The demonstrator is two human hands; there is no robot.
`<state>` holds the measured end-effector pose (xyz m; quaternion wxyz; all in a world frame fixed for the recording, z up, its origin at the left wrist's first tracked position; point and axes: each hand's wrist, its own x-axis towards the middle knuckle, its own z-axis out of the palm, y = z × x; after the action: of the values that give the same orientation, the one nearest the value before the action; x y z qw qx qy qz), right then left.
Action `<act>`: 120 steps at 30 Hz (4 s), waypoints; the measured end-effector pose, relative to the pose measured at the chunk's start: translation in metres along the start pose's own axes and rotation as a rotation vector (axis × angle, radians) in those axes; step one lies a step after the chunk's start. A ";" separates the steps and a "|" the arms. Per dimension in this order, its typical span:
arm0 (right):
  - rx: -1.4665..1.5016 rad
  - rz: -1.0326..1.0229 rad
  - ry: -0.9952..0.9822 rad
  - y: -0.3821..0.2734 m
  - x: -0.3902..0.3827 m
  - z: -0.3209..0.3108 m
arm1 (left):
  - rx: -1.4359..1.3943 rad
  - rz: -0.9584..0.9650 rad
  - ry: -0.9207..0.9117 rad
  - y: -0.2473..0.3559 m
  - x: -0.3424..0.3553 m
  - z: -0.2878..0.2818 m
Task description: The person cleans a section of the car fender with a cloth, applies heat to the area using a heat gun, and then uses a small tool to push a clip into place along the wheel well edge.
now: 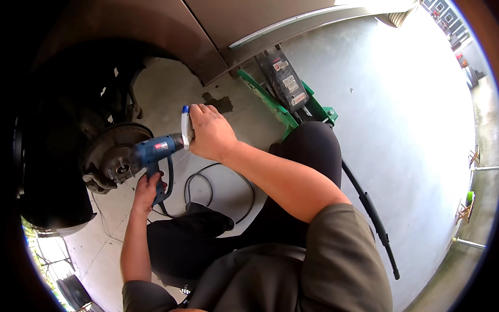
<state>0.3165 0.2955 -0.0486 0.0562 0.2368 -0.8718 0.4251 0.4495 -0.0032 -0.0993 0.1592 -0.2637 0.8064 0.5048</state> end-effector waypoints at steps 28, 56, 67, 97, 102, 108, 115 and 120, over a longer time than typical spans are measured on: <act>-0.133 0.144 -0.207 0.016 -0.009 0.005 | -0.375 0.566 0.020 0.072 -0.025 0.037; -0.152 0.171 -0.281 0.015 -0.013 -0.012 | 0.209 0.846 0.259 0.065 -0.001 0.053; -0.151 0.169 -0.267 0.025 -0.014 -0.004 | 0.086 0.724 0.175 0.076 -0.007 0.053; -0.198 0.668 -0.078 0.273 -0.068 0.099 | -0.208 0.621 0.177 0.046 -0.040 0.016; -0.108 0.934 -0.318 0.278 -0.083 0.105 | -0.287 0.571 0.114 0.059 -0.043 0.014; -0.467 1.137 -0.431 0.257 -0.113 0.137 | -0.202 0.473 0.109 0.053 -0.050 0.007; -0.665 0.481 -0.766 0.257 -0.155 0.177 | -0.299 0.582 0.058 0.061 -0.050 0.004; -0.514 0.521 -0.996 0.262 -0.151 0.186 | -0.128 0.375 0.171 0.051 -0.049 0.003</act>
<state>0.3480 0.3465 -0.3987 -0.4081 0.1649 -0.8970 0.0395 0.4589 0.0302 -0.0380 -0.0234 -0.1607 0.8183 0.5514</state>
